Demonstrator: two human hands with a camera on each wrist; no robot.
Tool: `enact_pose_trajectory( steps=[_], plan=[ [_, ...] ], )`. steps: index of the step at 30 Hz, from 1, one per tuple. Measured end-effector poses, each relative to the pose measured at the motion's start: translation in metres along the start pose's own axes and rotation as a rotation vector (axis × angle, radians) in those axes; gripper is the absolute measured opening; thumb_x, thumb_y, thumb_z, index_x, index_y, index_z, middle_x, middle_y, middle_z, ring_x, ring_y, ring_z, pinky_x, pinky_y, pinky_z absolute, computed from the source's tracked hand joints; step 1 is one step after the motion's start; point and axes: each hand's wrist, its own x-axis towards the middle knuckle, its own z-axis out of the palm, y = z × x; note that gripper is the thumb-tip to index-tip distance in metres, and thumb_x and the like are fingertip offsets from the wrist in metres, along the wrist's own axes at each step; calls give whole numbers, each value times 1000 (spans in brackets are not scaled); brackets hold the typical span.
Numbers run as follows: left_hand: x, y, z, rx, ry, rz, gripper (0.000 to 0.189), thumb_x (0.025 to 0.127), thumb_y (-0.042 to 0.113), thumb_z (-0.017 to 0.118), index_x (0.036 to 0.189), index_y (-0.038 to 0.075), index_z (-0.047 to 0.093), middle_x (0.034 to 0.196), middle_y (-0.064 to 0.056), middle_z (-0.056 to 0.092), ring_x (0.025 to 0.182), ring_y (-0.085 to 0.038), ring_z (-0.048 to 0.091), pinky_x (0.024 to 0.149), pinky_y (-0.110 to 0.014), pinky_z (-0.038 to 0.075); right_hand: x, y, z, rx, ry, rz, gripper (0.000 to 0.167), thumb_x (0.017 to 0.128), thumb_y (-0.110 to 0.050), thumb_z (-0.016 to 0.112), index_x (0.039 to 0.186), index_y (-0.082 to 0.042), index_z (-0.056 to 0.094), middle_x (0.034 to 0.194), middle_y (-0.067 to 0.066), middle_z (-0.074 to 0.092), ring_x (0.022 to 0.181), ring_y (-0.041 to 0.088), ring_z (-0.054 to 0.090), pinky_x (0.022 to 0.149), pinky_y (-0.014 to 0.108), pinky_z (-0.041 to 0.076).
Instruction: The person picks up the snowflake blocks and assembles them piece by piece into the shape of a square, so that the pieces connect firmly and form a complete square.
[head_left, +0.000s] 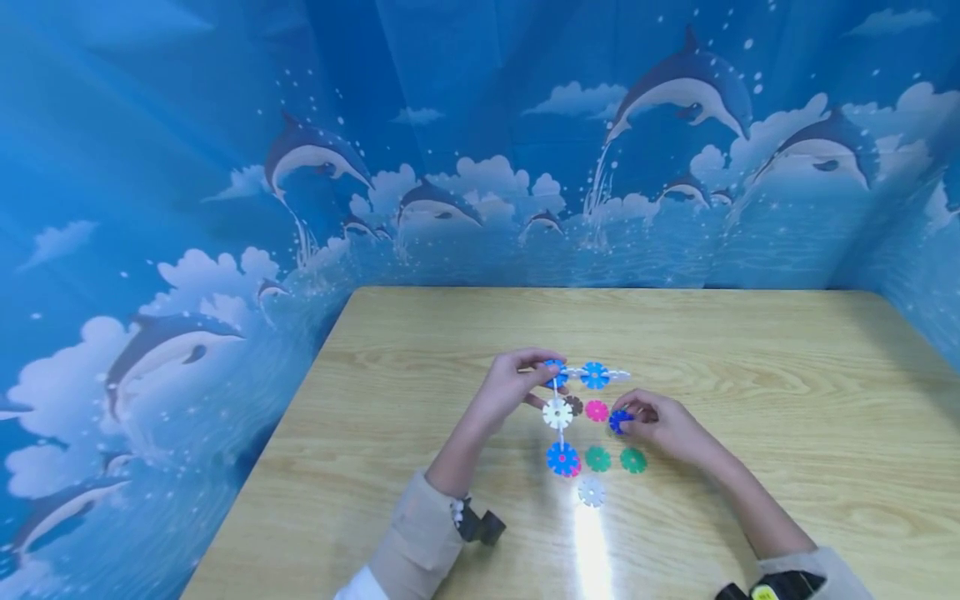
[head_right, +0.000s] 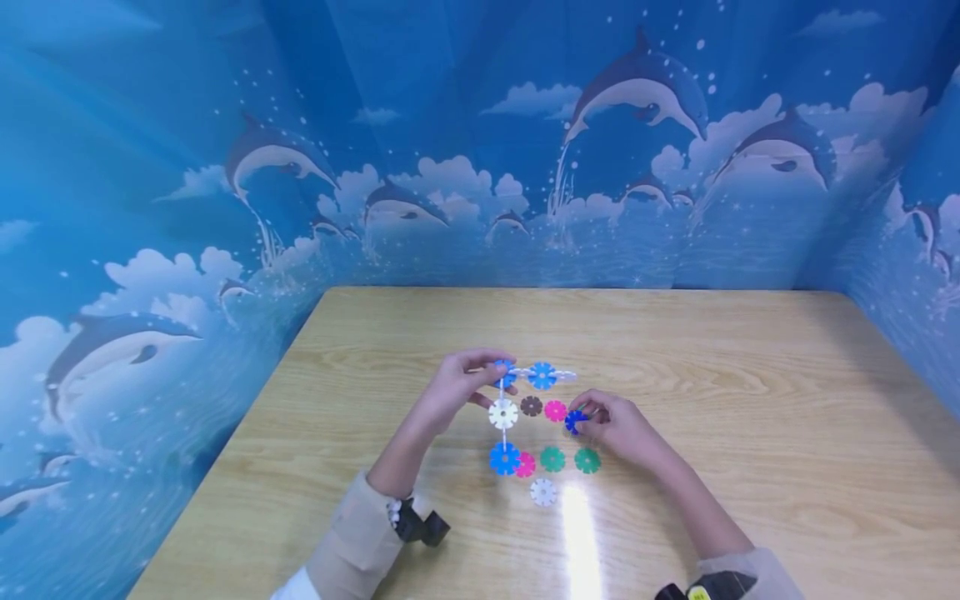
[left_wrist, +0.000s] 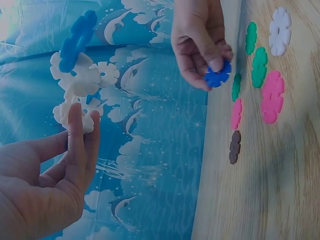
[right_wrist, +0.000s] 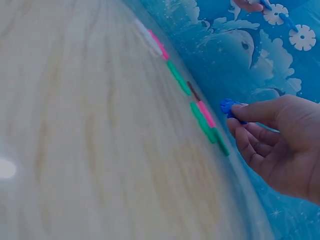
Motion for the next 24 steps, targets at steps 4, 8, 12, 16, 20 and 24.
enact_pose_trajectory(
  steps=[4,8,12,16,20,24],
  plan=[
    [0,0,0,-4,0,2,22,89,13,61,110,8,65,94,-4,63,86,-16,62,61,-32,56,-3,-12,-7,44,59,17,22,85,-3,62,107,-2,62,87,8,60,77,23,58,66,27,53],
    [0,1,1,-8,1,2,22,89,13,61,111,7,64,94,-4,63,86,-16,62,61,-32,56,-5,-25,-14,171,100,32,24,89,-8,60,112,2,58,86,17,60,74,30,61,65,35,55],
    [1,0,1,-20,-1,4,22,89,11,61,110,6,64,91,-6,62,84,-17,63,60,-32,56,-9,-38,-22,253,146,46,30,93,-13,56,116,5,54,84,23,58,69,27,61,64,38,55],
    [1,-2,1,-36,-4,15,21,89,10,61,109,5,64,86,-9,59,82,-21,65,59,-32,56,-13,-49,-27,310,195,55,32,95,-12,53,120,8,50,83,18,59,66,17,59,63,33,55],
    [1,-2,1,-41,-8,21,21,89,10,61,109,5,64,85,-9,59,83,-24,65,59,-32,56,-16,-57,-30,362,235,56,31,95,-13,53,118,8,50,79,10,59,63,14,57,61,27,53],
    [1,-2,2,-30,-4,18,21,89,10,61,109,5,65,87,-9,58,82,-21,63,59,-32,56,-18,-62,-32,403,251,36,29,94,-16,55,114,4,54,76,6,59,62,13,56,57,24,52]
  ],
)
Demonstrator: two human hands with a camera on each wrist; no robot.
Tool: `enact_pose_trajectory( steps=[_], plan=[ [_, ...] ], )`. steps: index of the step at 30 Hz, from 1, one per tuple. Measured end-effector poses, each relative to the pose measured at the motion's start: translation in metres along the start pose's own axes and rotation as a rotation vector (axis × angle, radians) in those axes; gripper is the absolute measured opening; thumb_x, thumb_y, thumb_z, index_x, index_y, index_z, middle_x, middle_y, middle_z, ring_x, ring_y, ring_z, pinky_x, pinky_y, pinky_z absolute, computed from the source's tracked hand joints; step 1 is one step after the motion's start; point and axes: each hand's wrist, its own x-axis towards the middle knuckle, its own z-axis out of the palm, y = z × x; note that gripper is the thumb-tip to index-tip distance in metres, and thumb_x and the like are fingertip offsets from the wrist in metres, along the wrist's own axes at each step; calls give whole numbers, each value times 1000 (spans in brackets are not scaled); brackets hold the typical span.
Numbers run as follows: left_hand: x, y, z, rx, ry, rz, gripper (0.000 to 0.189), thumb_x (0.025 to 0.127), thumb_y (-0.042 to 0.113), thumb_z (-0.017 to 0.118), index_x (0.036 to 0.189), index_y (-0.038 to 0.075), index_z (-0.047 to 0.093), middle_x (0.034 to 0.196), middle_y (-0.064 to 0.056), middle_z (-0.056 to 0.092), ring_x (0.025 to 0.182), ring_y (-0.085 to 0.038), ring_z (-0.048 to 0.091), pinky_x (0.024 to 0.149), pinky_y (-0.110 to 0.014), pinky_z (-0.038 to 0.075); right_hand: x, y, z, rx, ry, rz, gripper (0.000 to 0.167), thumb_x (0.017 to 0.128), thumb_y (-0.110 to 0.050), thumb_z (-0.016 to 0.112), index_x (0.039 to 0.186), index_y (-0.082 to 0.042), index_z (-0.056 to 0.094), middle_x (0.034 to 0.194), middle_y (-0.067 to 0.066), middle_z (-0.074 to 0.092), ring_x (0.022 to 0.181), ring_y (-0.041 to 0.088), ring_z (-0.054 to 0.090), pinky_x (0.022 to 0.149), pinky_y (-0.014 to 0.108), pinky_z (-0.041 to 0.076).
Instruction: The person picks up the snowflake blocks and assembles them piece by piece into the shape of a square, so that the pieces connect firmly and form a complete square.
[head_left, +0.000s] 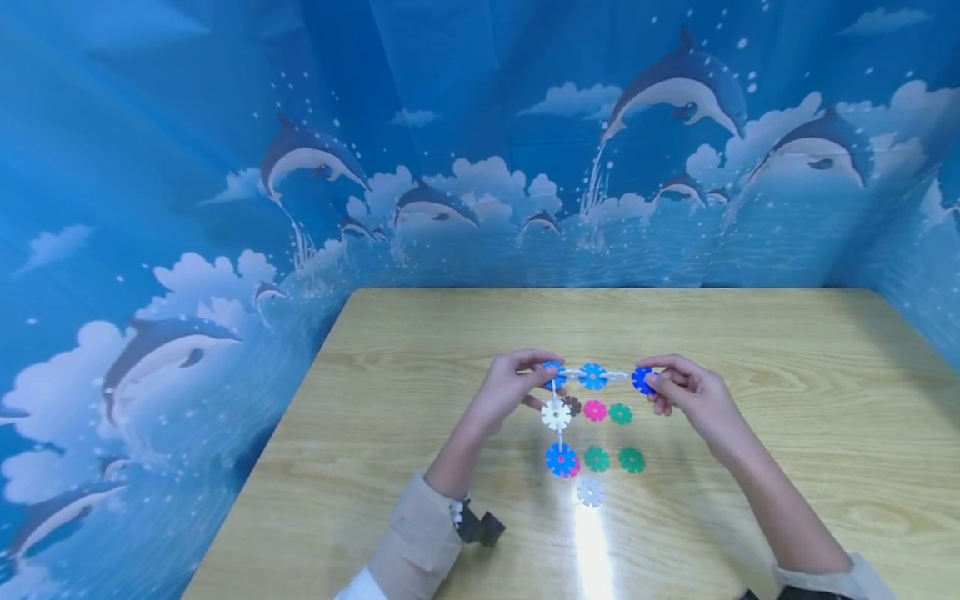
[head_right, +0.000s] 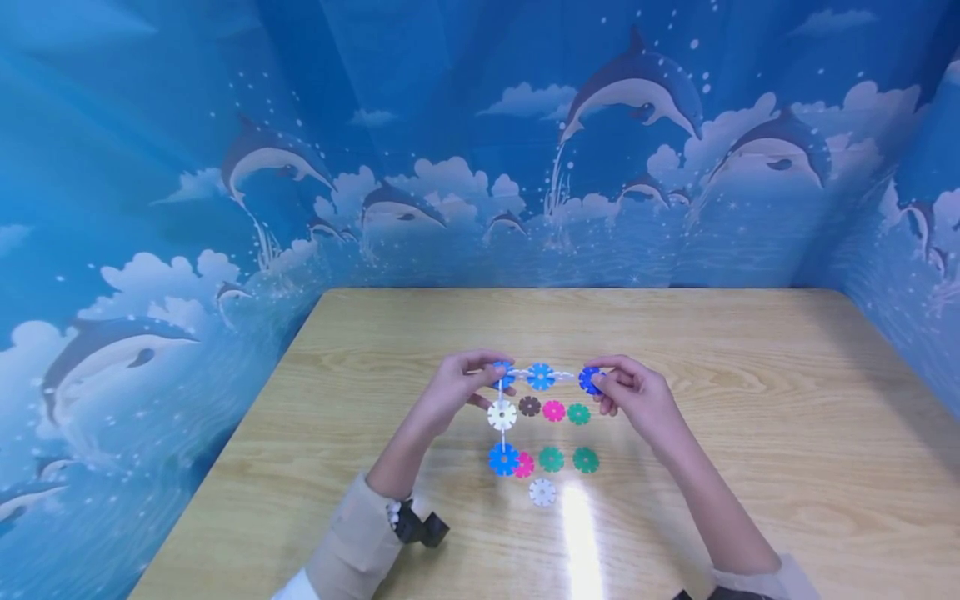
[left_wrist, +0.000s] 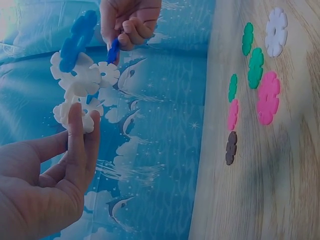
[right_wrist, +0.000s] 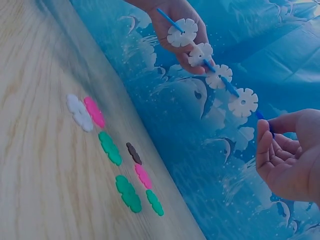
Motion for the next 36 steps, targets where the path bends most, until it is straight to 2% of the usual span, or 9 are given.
enact_pose_trajectory(
  steps=[4,8,14,22,30,32,34,36],
  plan=[
    [0,0,1,8,5,-6,22,89,10,61,109,4,64,88,-9,57,81,-21,61,59,-32,56,-1,-2,0,16,2,-20,26,93,-17,56,112,1,57,76,8,59,61,12,56,57,23,52],
    [1,-1,2,16,-3,-11,25,89,10,61,112,1,63,90,-8,59,81,-20,61,60,-32,56,-1,-2,2,2,14,-25,28,93,-16,56,114,4,55,77,13,59,61,12,56,56,22,52],
    [2,-3,4,15,-11,-11,21,89,9,61,109,4,65,89,-7,59,76,-16,61,59,-32,56,-2,-1,5,-3,-7,-14,30,94,-18,55,116,4,53,78,16,59,62,13,57,57,23,52],
    [2,-3,4,16,1,-25,20,89,8,61,108,3,65,91,-12,61,78,-23,63,58,-32,56,-4,1,11,44,-2,-17,27,95,-16,53,116,0,51,79,20,58,62,13,58,58,23,53],
    [0,-2,7,30,33,-22,20,88,7,62,107,1,66,91,-6,65,79,-20,64,56,-30,56,-7,-1,19,107,62,-41,29,94,-15,54,113,7,49,78,6,60,61,11,57,54,18,50],
    [0,-1,8,32,32,-19,20,88,7,62,107,1,66,91,-6,66,82,-25,64,56,-30,56,-6,2,20,117,77,-52,28,94,-15,54,112,6,50,77,6,61,61,11,57,54,18,50],
    [-1,1,8,34,32,-15,21,88,7,62,107,1,66,90,-6,66,84,-28,64,56,-30,56,-4,9,19,115,81,-62,28,94,-16,54,113,5,50,80,13,60,61,13,57,54,20,50],
    [-2,2,9,40,32,-13,21,88,7,62,108,0,66,90,-5,66,84,-29,64,56,-30,56,2,28,15,160,72,-91,27,94,-14,55,114,3,52,82,18,60,62,15,58,53,21,51]
  ],
)
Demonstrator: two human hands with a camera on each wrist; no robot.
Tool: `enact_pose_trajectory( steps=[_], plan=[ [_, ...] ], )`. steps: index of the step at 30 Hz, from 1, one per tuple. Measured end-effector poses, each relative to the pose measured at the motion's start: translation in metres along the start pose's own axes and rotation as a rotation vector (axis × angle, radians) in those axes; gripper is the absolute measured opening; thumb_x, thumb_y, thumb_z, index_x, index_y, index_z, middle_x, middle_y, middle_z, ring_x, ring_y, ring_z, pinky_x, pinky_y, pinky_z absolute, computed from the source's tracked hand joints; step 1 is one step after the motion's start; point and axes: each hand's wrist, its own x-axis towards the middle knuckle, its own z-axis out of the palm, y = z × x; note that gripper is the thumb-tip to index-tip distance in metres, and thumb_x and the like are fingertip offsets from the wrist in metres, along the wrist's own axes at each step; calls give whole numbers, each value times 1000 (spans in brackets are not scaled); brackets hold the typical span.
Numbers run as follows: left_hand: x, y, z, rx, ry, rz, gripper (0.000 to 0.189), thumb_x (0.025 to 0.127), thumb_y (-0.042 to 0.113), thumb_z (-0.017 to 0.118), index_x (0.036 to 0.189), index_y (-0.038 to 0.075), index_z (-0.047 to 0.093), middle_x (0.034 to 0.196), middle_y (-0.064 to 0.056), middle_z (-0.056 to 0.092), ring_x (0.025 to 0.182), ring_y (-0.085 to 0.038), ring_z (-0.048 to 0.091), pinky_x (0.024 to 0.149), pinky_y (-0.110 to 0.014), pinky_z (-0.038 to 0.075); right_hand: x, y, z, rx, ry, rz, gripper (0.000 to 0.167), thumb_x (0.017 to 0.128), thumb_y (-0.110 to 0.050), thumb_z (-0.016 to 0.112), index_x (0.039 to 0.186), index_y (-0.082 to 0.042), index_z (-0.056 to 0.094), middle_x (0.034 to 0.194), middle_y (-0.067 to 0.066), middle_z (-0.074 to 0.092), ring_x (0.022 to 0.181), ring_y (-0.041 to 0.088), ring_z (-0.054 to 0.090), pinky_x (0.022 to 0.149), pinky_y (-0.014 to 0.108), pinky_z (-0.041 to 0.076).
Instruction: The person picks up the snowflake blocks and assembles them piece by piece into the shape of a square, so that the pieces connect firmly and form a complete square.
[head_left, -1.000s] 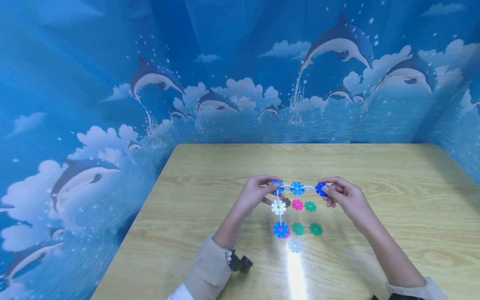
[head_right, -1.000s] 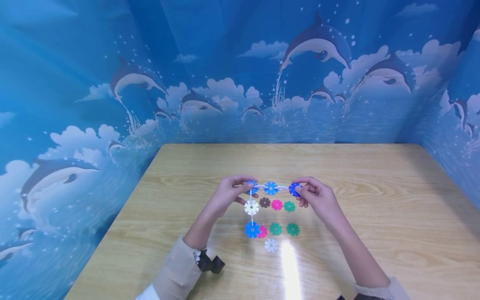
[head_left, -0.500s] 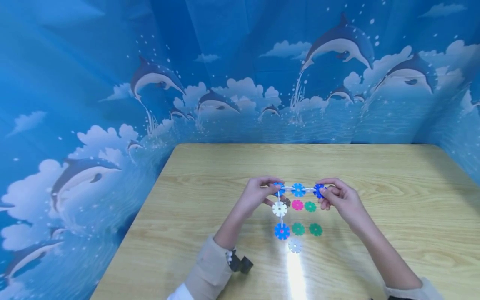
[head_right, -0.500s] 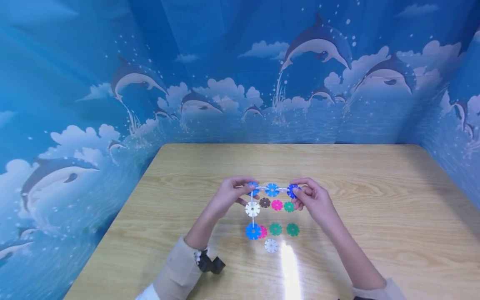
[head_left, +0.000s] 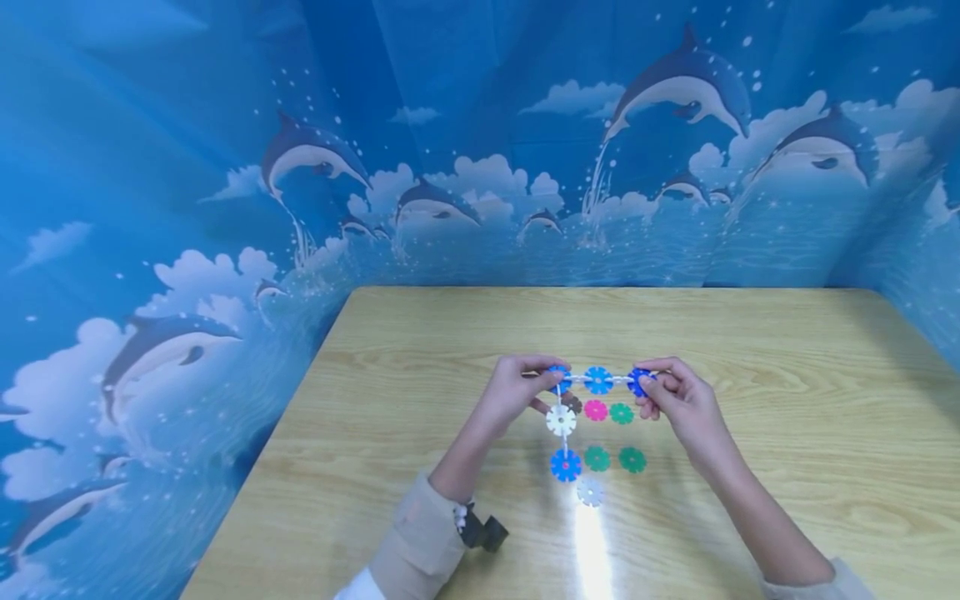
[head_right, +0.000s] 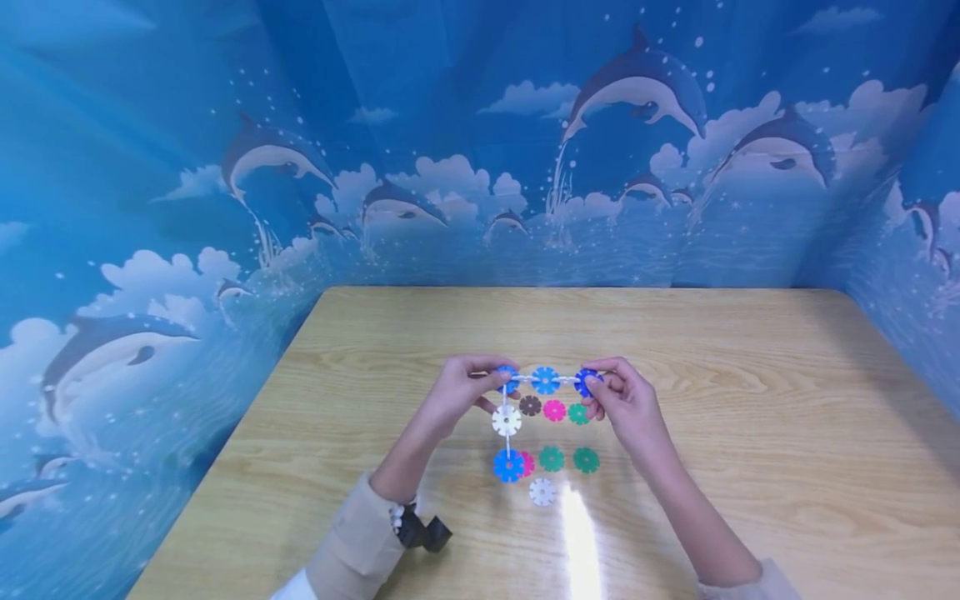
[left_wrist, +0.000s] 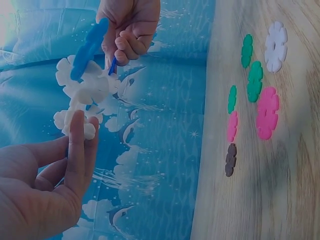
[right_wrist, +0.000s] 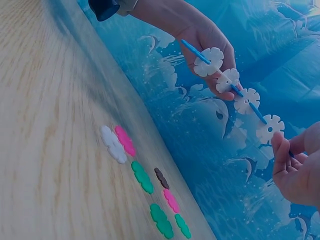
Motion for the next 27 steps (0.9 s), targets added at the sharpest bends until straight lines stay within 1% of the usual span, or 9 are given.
enact_pose_trajectory(
  steps=[2,4,7,10,14,18,20,25,27],
  plan=[
    [0,1,0,11,1,1,22,88,7,61,109,0,65,89,-4,66,82,-25,64,56,-30,56,3,13,-6,27,-13,-16,26,94,-13,54,116,2,53,84,21,60,63,16,59,54,23,51],
    [0,1,0,21,4,-1,22,88,7,61,109,0,65,89,-3,66,78,-20,64,56,-31,56,3,11,-4,64,-11,-13,26,93,-11,55,115,3,53,82,18,61,62,16,58,53,22,51],
    [0,0,-1,33,0,1,22,89,8,61,109,1,66,89,-2,66,77,-17,63,57,-33,56,-3,-10,6,59,12,16,21,93,-8,54,111,3,53,78,9,62,61,13,57,53,19,50],
    [0,-1,-2,36,-3,3,21,88,9,61,108,2,67,90,-2,66,81,-20,63,58,-33,56,-7,-26,14,61,22,29,17,93,-7,54,107,2,54,75,2,62,59,10,56,53,17,49],
    [0,-1,-1,45,-6,16,20,88,8,61,107,2,67,92,-2,66,86,-23,62,56,-31,56,-8,-28,14,54,9,16,18,93,-8,53,107,3,54,75,3,61,59,10,56,52,17,49],
    [1,-3,2,38,-14,7,21,89,7,60,107,0,66,94,-4,66,82,-19,63,56,-29,56,-8,-28,12,21,14,-20,27,93,-14,56,110,6,52,76,8,60,59,11,56,52,19,49],
    [2,-4,3,19,-16,-7,20,89,7,60,107,0,66,93,-4,66,80,-19,64,56,-29,56,-4,-16,5,80,-10,-65,26,93,-12,56,112,5,53,77,11,61,60,13,57,51,19,49],
    [2,-4,7,-42,-24,-36,19,90,6,58,107,1,64,88,-6,66,79,-23,65,59,-30,56,-4,-19,1,31,-15,-42,30,94,-15,55,115,5,52,78,10,60,62,14,57,51,19,49],
    [2,-4,8,-70,-27,-43,19,90,7,58,108,1,64,87,-8,64,78,-22,66,61,-31,56,-7,-33,5,-41,7,6,36,94,-20,55,117,7,48,77,8,59,61,12,57,53,19,50]
  ],
)
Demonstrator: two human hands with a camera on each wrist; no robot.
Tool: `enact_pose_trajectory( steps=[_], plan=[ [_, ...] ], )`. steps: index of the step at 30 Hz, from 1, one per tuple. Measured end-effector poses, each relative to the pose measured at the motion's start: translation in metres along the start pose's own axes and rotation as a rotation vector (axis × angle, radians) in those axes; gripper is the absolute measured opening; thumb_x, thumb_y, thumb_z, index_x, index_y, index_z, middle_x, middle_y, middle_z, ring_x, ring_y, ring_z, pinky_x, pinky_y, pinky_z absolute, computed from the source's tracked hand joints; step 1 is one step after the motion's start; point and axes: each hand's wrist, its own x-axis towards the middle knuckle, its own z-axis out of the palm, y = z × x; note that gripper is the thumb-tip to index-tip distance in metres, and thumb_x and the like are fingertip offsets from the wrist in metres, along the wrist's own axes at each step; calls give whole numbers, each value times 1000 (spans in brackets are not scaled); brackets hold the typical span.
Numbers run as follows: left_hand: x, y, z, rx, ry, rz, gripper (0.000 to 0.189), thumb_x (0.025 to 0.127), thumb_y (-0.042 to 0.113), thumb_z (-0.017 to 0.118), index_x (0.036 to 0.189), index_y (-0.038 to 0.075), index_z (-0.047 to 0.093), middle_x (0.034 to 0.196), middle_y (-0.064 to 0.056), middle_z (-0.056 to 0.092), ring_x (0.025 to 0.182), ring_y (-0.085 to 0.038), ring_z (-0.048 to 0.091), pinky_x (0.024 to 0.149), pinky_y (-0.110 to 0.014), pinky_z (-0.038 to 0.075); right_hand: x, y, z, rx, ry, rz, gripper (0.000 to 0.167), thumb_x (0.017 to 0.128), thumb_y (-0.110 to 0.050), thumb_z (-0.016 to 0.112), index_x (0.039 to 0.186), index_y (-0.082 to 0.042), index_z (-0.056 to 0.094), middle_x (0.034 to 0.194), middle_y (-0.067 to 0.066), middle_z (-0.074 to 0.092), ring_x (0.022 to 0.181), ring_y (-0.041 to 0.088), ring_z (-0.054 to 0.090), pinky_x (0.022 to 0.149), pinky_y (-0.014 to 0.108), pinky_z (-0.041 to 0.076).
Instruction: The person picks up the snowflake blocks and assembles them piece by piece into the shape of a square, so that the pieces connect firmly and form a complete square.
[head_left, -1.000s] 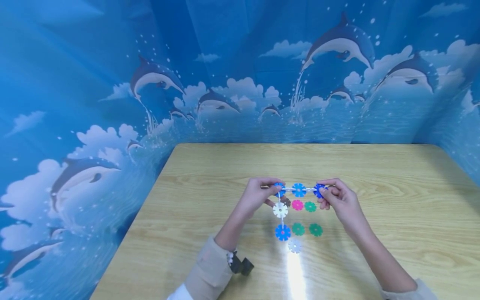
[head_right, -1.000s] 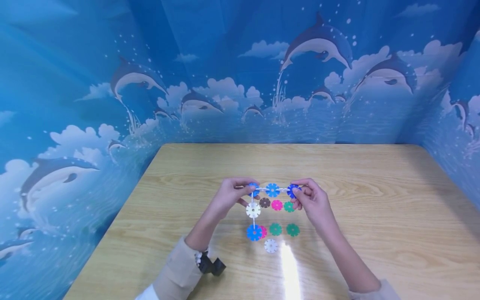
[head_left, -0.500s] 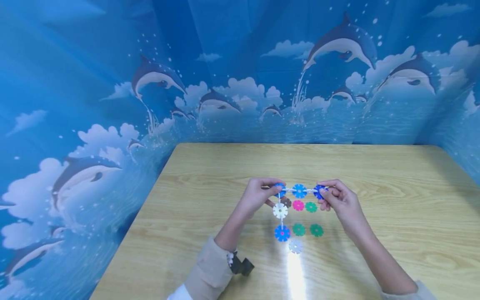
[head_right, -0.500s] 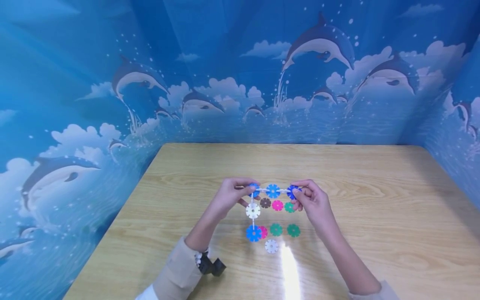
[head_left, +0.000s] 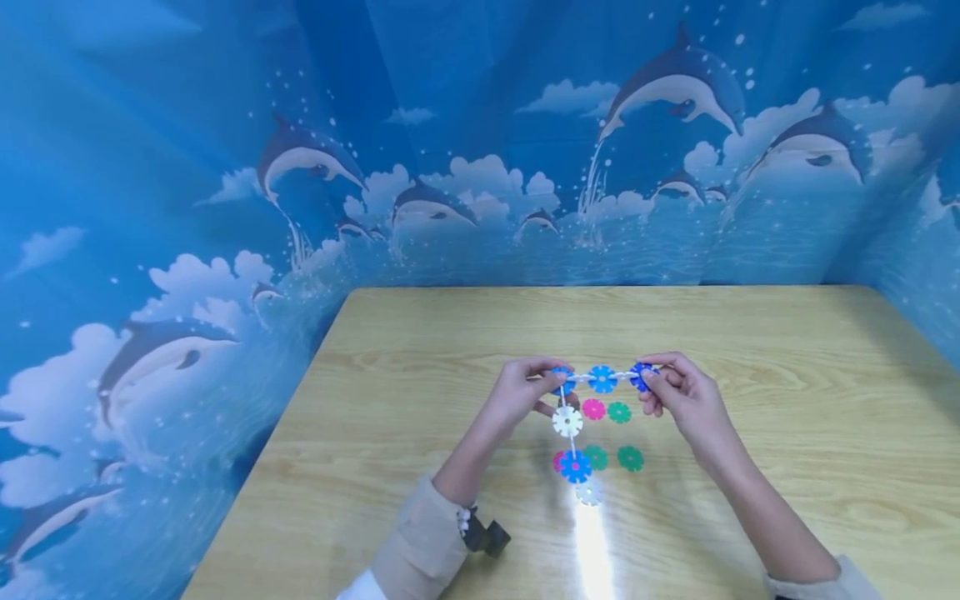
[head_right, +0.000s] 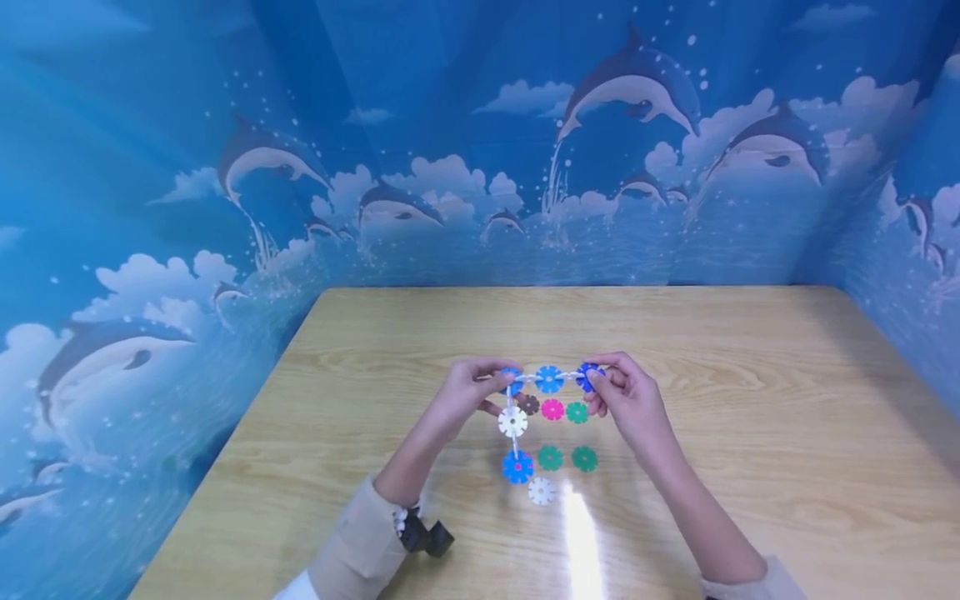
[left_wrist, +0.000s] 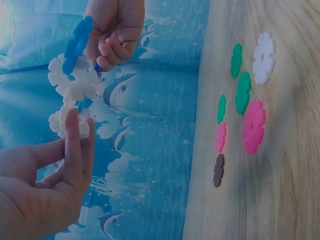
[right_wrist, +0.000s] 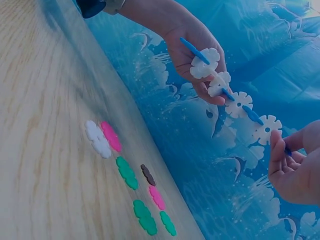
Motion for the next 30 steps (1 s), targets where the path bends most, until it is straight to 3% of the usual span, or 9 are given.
enact_pose_trajectory(
  steps=[4,7,12,14,18,21,24,27,30],
  plan=[
    [0,-1,0,-94,4,19,21,92,7,56,111,-1,59,92,-12,59,82,-25,65,64,-33,56,1,-4,0,57,14,13,33,95,-15,52,122,1,44,77,6,61,64,12,58,57,19,51],
    [1,-2,0,-192,13,48,24,93,5,51,115,-6,52,99,-17,57,88,-30,64,68,-34,56,1,-3,4,-6,9,24,33,96,-14,50,125,0,41,84,7,61,70,12,59,62,21,52],
    [1,-5,2,-319,20,75,22,95,1,46,115,-9,42,103,-21,54,95,-33,61,74,-35,55,-3,3,16,-229,-164,69,39,96,-22,51,126,1,45,103,14,58,89,20,58,73,29,52],
    [0,-5,3,-350,15,79,20,95,0,44,113,-7,41,103,-19,53,97,-34,59,76,-36,54,-5,4,21,-257,-219,74,40,95,-24,53,126,0,47,106,15,58,94,27,58,77,31,51],
    [-1,-5,6,-388,5,88,19,94,-2,42,112,-7,38,104,-21,50,102,-40,56,79,-37,53,-7,5,25,-253,-231,59,39,92,-23,58,124,-2,50,105,15,60,95,31,58,79,30,51],
    [-1,-4,6,-357,15,77,21,93,-2,45,111,-8,38,105,-23,50,103,-41,54,78,-39,53,-7,3,24,-253,-230,63,37,92,-23,59,123,-4,52,105,16,60,95,29,59,79,27,51],
    [0,-2,5,-280,42,49,24,90,0,51,111,-7,41,103,-20,51,98,-34,56,77,-40,54,-7,3,20,-252,-244,78,38,92,-25,58,123,-4,52,106,18,60,94,30,60,79,27,51],
    [1,-1,3,-182,79,34,30,87,6,57,112,-3,45,102,-14,52,92,-24,56,78,-41,53,-6,3,18,-246,-259,91,39,92,-26,58,123,-4,53,105,17,61,93,31,60,80,27,51],
    [3,-1,-1,-88,99,47,39,87,15,61,121,4,47,111,-11,54,95,-22,56,82,-39,51,-5,4,16,-231,-299,91,37,92,-22,58,121,-1,54,103,15,62,93,34,60,80,29,52]
  ],
)
